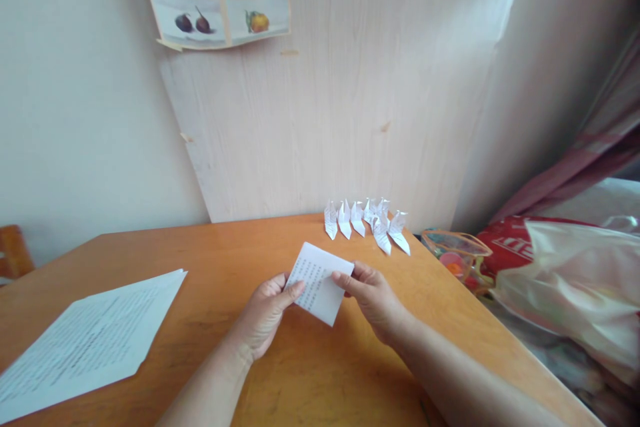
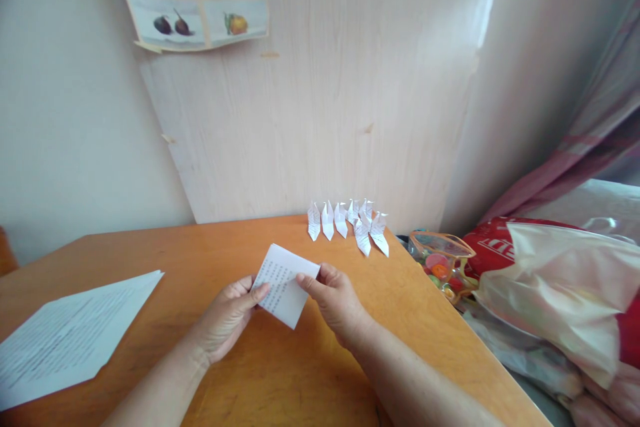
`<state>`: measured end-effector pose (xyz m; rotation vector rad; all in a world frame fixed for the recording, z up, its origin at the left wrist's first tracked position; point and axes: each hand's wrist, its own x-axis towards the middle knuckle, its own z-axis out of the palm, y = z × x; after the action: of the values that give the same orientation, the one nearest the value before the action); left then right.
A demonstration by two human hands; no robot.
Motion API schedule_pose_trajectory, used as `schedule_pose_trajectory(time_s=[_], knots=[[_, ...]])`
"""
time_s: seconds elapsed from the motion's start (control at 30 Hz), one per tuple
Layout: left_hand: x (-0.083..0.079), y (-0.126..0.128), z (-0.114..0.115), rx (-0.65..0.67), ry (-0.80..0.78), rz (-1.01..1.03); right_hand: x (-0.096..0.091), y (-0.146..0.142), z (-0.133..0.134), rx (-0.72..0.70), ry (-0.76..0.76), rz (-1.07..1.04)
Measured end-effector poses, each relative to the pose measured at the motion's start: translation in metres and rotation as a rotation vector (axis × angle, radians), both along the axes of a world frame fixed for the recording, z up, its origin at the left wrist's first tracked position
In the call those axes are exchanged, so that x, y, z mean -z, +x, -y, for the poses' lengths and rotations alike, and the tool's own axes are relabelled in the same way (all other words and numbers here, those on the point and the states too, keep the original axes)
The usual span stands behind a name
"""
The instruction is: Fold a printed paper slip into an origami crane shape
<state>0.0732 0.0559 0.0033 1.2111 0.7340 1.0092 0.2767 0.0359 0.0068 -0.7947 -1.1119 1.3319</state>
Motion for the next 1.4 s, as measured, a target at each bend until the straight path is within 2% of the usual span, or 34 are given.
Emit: schedule_pose_trajectory(time_s=[0.4, 0.7, 0.93, 1.03, 1.1, 1.17, 1.27, 1.33, 1.4], knots=[[0.004, 0.001, -0.001, 0.018, -0.040, -0.042, 0.004, 0.003, -0.003, 0.008, 0.020, 0.016], [-0.002, 0.001, 0.003, 0.018, -0.069, 0.012, 0.013, 0.010, -0.008, 0.083, -0.039, 0.072], [0.003, -0.001, -0.001, -0.134, 0.042, -0.101, 0.016, 0.016, -0.012, 0.143, -0.119, 0.119], [0.000, 0.000, 0.002, -0.218, 0.136, -0.173, 0.013, 0.018, -0.012, 0.306, -0.028, 0.233], [-0.003, 0.002, 0.005, -0.252, 0.197, -0.233, 0.011, 0.020, -0.011, 0.430, 0.098, 0.362], [-0.008, 0.004, 0.008, -0.263, 0.247, -0.277, 0.009, 0.021, -0.010, 0.476, 0.230, 0.493], [-0.014, 0.008, 0.015, -0.255, 0.304, -0.299, 0.006, 0.020, -0.005, 0.439, 0.360, 0.589], [-0.016, 0.009, 0.018, -0.244, 0.332, -0.311, 0.005, 0.019, -0.002, 0.387, 0.334, 0.586], [-0.018, 0.010, 0.020, -0.234, 0.349, -0.315, 0.005, 0.018, 0.000, 0.302, 0.234, 0.530]])
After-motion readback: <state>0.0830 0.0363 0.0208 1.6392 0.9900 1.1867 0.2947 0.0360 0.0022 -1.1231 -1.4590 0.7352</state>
